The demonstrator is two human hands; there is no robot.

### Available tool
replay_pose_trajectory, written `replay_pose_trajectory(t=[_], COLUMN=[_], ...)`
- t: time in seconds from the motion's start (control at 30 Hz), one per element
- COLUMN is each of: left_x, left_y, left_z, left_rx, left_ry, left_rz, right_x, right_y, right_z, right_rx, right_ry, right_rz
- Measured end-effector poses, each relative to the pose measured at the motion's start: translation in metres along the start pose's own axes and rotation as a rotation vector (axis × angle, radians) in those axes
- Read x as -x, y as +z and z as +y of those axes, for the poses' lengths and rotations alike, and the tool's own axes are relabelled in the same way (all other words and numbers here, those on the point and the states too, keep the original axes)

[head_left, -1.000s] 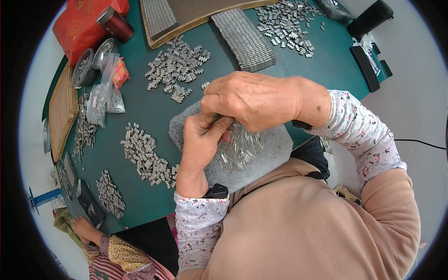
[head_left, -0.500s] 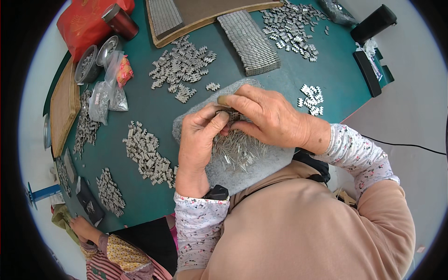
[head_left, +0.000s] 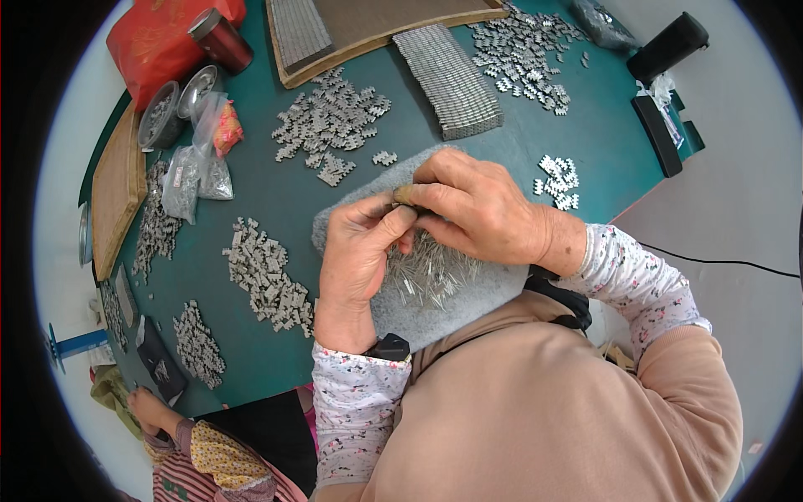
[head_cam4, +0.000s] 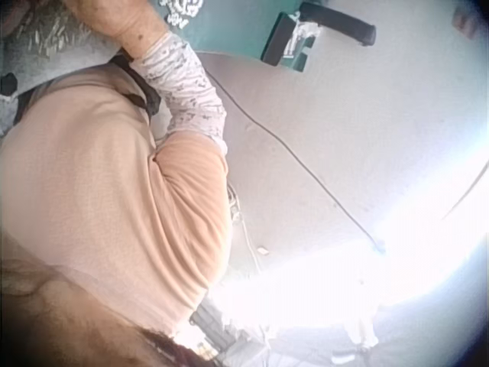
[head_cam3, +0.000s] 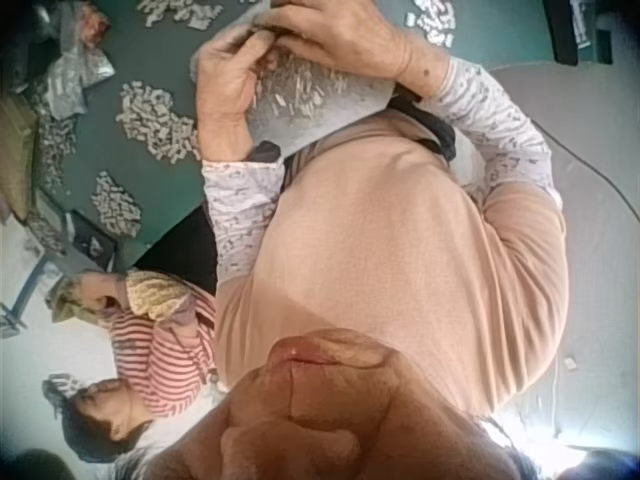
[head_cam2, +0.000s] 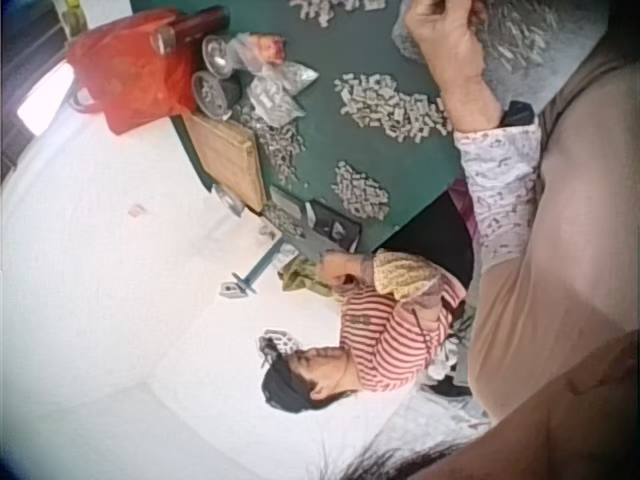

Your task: The person is sorting and arranging small metal or plastic parts on a table, possibly for manufacturing or quality control.

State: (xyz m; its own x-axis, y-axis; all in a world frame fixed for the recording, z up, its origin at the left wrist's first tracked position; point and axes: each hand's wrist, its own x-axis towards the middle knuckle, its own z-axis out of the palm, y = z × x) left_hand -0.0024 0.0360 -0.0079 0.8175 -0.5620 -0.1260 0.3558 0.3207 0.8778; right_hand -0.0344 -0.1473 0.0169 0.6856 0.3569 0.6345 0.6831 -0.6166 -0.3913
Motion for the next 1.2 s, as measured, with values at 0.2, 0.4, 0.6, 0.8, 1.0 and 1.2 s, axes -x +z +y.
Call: replay_pose_trajectory(t=[0.2,0.4,0.6,0.8,1.0,1.2], left_x=[0.000,-0.001,-0.002,-0.005,-0.004,-0.004], left_y=[-0.006,-0.006,-0.022,-0.017,-0.028,-0.028], left_z=[-0.005,-0.001,0.004,0.016,0.011,0.009], left_rx=[0.066,0.100,0.179,0.214,0.291,0.205], left_ry=[-0.040,-0.093,0.119,0.141,0.155,0.187], left_rz=[-0.026,-0.063,0.268,0.384,0.362,0.297], right_x=[-0.005,-0.010,-0.043,-0.048,-0.050,-0.051], right_y=[-0.008,-0.014,0.003,0.041,0.044,0.046], right_z=[0.002,0.006,0.039,0.052,0.051,0.060], right_rx=[-0.041,-0.150,0.166,0.454,0.504,0.308], right_ry=[-0.027,0.048,0.246,0.100,-0.014,0.174], right_rz=[-0.075,-0.112,-0.320,-0.459,-0.523,-0.449])
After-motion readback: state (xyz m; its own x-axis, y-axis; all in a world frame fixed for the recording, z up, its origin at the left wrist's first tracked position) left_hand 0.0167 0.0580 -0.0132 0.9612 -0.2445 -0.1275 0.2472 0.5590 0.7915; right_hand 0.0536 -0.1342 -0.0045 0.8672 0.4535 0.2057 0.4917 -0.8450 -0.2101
